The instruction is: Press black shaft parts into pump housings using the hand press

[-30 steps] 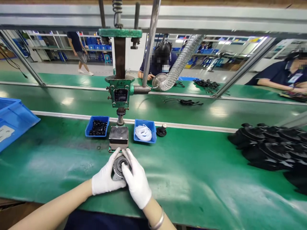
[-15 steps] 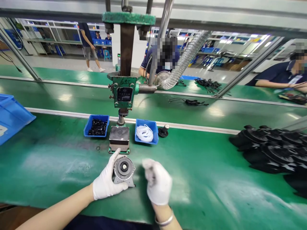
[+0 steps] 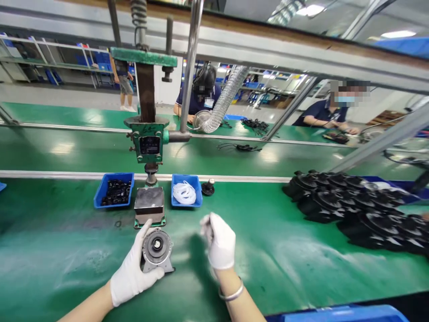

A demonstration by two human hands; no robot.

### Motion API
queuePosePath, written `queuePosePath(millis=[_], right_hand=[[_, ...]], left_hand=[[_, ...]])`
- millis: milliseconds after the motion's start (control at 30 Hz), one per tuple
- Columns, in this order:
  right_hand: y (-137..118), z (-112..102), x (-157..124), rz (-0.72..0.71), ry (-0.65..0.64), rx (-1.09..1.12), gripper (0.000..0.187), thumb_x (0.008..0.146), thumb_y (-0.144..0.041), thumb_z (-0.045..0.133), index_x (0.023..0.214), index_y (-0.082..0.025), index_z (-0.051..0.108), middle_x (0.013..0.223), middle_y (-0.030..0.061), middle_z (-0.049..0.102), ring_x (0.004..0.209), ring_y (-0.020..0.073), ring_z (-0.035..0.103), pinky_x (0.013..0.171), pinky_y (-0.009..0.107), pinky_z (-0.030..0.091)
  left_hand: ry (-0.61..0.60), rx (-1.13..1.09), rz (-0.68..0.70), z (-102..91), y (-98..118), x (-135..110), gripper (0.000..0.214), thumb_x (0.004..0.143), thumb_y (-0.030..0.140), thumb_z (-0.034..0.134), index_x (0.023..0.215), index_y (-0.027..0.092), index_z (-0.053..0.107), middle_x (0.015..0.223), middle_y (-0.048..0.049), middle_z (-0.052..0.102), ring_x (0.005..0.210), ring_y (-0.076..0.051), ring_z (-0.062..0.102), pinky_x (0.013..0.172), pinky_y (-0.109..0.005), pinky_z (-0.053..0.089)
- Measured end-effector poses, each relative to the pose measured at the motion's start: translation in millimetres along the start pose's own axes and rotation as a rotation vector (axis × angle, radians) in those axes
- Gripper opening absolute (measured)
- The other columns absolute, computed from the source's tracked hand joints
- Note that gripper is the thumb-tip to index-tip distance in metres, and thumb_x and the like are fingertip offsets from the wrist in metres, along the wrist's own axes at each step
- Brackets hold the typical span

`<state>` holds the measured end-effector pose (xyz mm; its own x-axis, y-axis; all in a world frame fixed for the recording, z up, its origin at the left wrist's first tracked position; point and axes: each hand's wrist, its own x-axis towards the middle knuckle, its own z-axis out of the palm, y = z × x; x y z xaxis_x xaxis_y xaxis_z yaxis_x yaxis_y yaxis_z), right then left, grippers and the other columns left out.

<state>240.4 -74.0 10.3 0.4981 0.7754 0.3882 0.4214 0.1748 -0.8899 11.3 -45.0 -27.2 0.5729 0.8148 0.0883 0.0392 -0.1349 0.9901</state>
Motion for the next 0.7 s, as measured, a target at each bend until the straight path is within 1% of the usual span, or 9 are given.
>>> queuePosePath(millis=[67,133,200,267,333,400,467,600,700], right_hand=[[-2,-4,31,-0.075,-0.057,-0.4,0.038,0.103,-0.036,0.036,0.093,-0.018,0.067,0.054,0.0005,0.055,0.054,0.0191,0.055,0.061,0.031,0.047],[-3,2,63,-0.181,-0.128,-0.79,0.03,0.099,-0.033,0.044,0.104,-0.018,0.07,0.085,0.0092,0.068,0.081,0.0248,0.061,0.076,0.035,0.045],[0,14,90,-0.221,-0.172,-0.941,0.024,0.094,-0.031,0.054,0.106,-0.02,0.072,0.11,0.0128,0.067,0.102,0.0314,0.055,0.085,0.04,0.041],[8,27,109,-0.221,-0.206,-0.979,0.02,0.089,-0.028,0.061,0.102,-0.019,0.074,0.118,0.0132,0.064,0.108,0.0341,0.051,0.088,0.043,0.038],[17,36,120,-0.215,-0.248,-1.018,0.014,0.086,-0.025,0.065,0.09,-0.018,0.075,0.116,0.0126,0.066,0.106,0.0337,0.052,0.088,0.042,0.038],[24,40,127,-0.204,-0.271,-1.035,0.012,0.084,-0.023,0.067,0.078,-0.017,0.075,0.11,0.0114,0.068,0.103,0.0321,0.054,0.087,0.04,0.04],[25,38,134,-0.191,-0.271,-1.029,0.014,0.086,-0.021,0.065,0.076,-0.017,0.074,0.106,0.0108,0.069,0.1,0.0295,0.057,0.086,0.038,0.042],[8,25,138,-0.169,-0.259,-0.949,0.015,0.09,-0.016,0.057,0.085,-0.015,0.071,0.1,0.0113,0.07,0.094,0.0238,0.063,0.085,0.032,0.047],[-14,16,115,-0.177,-0.301,-0.851,0.011,0.09,-0.017,0.058,0.094,-0.018,0.068,0.094,0.0058,0.071,0.087,0.0207,0.066,0.081,0.029,0.05]], left_hand=[[-0.007,0.002,-0.003,-0.3,-3,0,0.102,0.071,0.024,0.069,0.149,0.029,0.005,0.146,-0.0144,0.04,0.137,-0.035,0.041,0.117,-0.056,0.026],[-0.013,0.015,-0.004,-0.3,-6,0,0.098,0.074,0.027,0.068,0.148,0.031,0.004,0.147,-0.0141,0.038,0.139,-0.035,0.039,0.118,-0.057,0.024],[-0.016,0.025,0.004,0.0,-7,0,0.097,0.075,0.031,0.067,0.148,0.032,0.003,0.148,-0.0139,0.038,0.14,-0.035,0.038,0.118,-0.058,0.023],[-0.024,0.021,0.01,0.3,-9,0,0.097,0.076,0.035,0.067,0.147,0.032,0.002,0.147,-0.0142,0.039,0.139,-0.035,0.039,0.118,-0.058,0.024],[-0.027,0.016,0.013,0.3,-11,-1,0.097,0.076,0.035,0.067,0.147,0.032,0.001,0.147,-0.0145,0.039,0.139,-0.036,0.039,0.117,-0.059,0.023],[-0.027,0.013,0.013,0.1,-14,-1,0.097,0.075,0.033,0.066,0.148,0.032,0.002,0.148,-0.0146,0.038,0.14,-0.036,0.037,0.117,-0.062,0.02],[-0.032,0.009,0.015,-0.2,-17,0,0.097,0.075,0.032,0.066,0.148,0.033,0.002,0.149,-0.0143,0.037,0.141,-0.037,0.036,0.117,-0.063,0.018],[-0.04,0.006,0.053,-1.8,-21,0,0.099,0.078,0.041,0.068,0.15,0.034,0.0,0.149,-0.0138,0.038,0.14,-0.037,0.038,0.116,-0.064,0.019],[-0.063,-0.007,0.109,-7.3,-19,-2,0.105,0.078,0.057,0.069,0.152,0.033,-0.002,0.155,-0.0148,0.031,0.142,-0.037,0.034,0.116,-0.062,0.021]])
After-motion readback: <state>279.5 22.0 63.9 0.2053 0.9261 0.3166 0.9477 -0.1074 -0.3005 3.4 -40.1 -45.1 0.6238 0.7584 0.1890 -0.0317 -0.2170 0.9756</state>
